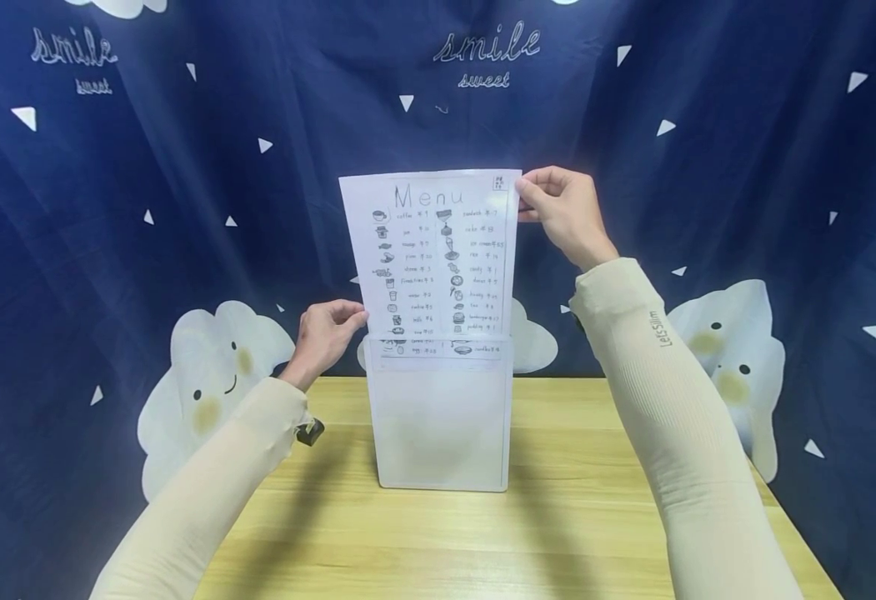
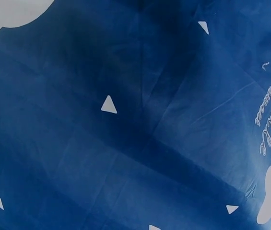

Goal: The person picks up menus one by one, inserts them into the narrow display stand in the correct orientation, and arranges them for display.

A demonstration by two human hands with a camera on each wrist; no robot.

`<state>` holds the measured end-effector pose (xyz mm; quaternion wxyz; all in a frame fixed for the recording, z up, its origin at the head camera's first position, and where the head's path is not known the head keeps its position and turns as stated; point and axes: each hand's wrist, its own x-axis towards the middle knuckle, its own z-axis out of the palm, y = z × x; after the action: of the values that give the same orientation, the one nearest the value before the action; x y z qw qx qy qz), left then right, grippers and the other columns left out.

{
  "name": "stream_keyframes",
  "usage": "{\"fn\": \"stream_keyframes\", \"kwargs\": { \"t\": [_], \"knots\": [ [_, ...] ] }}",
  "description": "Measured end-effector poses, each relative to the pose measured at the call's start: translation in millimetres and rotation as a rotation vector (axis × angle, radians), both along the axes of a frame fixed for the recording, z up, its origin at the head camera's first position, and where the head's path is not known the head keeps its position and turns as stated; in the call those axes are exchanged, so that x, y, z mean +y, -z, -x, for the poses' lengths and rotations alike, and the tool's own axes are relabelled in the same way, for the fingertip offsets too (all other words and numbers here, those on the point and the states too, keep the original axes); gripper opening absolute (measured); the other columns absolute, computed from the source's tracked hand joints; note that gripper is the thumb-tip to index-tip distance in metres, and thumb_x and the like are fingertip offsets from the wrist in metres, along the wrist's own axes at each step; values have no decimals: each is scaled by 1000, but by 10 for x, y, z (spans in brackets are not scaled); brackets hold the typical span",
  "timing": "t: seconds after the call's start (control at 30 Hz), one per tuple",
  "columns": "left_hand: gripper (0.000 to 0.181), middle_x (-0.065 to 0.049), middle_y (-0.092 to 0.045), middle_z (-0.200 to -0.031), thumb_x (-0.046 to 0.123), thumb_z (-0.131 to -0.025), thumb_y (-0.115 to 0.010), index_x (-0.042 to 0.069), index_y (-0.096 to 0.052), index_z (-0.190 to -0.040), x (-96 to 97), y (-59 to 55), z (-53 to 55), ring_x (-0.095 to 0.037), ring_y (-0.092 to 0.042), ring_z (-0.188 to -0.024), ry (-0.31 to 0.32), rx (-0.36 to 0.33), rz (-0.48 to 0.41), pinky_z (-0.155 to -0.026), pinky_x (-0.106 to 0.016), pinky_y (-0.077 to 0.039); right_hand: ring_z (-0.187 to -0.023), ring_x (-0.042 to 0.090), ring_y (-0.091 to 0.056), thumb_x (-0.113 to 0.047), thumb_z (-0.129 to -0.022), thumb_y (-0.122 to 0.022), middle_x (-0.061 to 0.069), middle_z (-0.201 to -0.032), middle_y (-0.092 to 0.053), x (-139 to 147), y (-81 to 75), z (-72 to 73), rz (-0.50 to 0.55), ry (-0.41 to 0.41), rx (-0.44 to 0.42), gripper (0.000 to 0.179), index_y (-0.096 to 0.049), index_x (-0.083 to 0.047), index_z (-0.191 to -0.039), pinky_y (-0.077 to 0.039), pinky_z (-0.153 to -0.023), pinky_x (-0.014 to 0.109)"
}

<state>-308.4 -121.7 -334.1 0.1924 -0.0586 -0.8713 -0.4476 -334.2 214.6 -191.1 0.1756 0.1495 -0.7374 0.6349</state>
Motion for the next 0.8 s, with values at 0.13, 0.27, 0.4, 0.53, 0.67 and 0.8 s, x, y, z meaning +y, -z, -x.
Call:
{"fn": "stream_keyframes", "kwargs": {
  "t": [0.13, 0.27, 0.4, 0.53, 0.67, 0.8],
  "knots": [
    [13, -7, -74, -93, 17, -94, -72, 6, -77, -99, 1, 5, -4, -22, -67, -90, -4, -3, 0, -81, -37, -51, -81, 15, -65, -12, -96, -67, 5, -90, -70, 0, 13, 3, -4, 4, -4, 13, -67, 0, -101, -56, -73, 20],
    [13, -7, -74, -94, 17, -94, -72, 6, -77, -99, 3, 20, -3, -22, -67, -90, 1, -6, 2, -81, -37, -51, -80, 15, -65, -12, -96, -67, 4, -90, -70, 0, 30, 6, -6, 9, -2, 11, -67, -1, -100, -56, -73, 20],
    [13, -6, -74, -94, 17, -94, -71, 7, -77, -99, 0, 37, -7, -22, -67, -90, 0, -4, 2, -81, -38, -52, -80, 15, -65, -12, -96, -67, 4, -91, -70, -9, 44, 15, -7, 2, 3, 12, -68, -1, -100, -56, -73, 20],
    [13, -6, -74, -93, 17, -94, -71, 7, -77, -98, -7, 50, -3, -22, -67, -90, 1, 4, 1, -81, -38, -52, -81, 15, -65, -12, -97, -66, 4, -91, -69, -14, 54, 12, -21, 11, -4, 13, -67, 0, -101, -56, -74, 20],
    [12, -6, -74, -93, 17, -94, -71, 7, -77, -99, -4, 35, 6, -22, -67, -90, -3, 14, 5, -82, -37, -51, -81, 15, -65, -13, -97, -66, 4, -90, -69, -16, 66, 8, -28, 19, -9, 13, -67, -1, -100, -56, -74, 20],
    [12, -5, -74, -93, 17, -94, -71, 8, -77, -98, -1, 10, 4, -22, -66, -89, -5, 18, 4, -82, -38, -51, -81, 15, -65, -12, -97, -66, 4, -89, -70, -18, 78, 14, -20, 15, -8, 11, -67, -1, -99, -56, -74, 20]
  ]
}}
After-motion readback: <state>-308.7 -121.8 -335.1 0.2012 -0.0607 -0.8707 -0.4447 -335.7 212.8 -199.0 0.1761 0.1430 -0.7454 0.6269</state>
